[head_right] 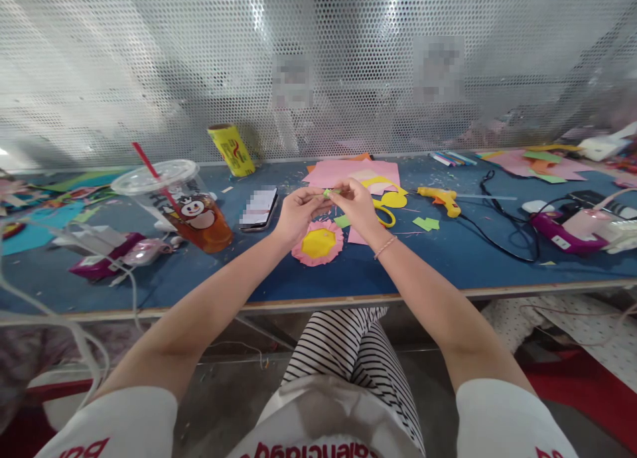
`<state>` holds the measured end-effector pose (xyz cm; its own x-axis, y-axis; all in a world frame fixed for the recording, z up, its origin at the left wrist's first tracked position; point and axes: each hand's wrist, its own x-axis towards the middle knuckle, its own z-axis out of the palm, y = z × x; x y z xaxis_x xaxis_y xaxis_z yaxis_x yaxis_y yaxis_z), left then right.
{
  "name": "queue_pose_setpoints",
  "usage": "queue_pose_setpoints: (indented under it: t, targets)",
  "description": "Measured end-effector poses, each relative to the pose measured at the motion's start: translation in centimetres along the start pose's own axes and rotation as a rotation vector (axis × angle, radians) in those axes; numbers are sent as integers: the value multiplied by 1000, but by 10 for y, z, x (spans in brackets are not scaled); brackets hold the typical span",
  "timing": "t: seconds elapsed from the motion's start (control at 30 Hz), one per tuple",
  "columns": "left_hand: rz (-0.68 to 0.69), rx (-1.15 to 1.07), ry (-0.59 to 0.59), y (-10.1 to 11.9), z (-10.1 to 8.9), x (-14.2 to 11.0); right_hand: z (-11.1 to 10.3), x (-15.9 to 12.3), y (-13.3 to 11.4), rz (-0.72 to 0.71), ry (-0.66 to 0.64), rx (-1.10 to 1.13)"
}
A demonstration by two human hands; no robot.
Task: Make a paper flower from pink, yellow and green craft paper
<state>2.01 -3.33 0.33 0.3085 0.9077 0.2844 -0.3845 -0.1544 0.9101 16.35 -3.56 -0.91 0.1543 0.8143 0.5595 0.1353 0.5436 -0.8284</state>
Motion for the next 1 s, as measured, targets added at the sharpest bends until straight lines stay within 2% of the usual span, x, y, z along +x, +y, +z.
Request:
queue_pose_setpoints:
  t: [0.57,0.83,1.0]
  targets:
    - [40,161,28,0,-3,2,-2,0,-4,60,8,-23]
    - [13,70,14,-1,-3,2,-3,0,-3,-8,-29,-39]
    - [-17,79,35,-1,-5,3,-4,0,-3,-123,-60,-156]
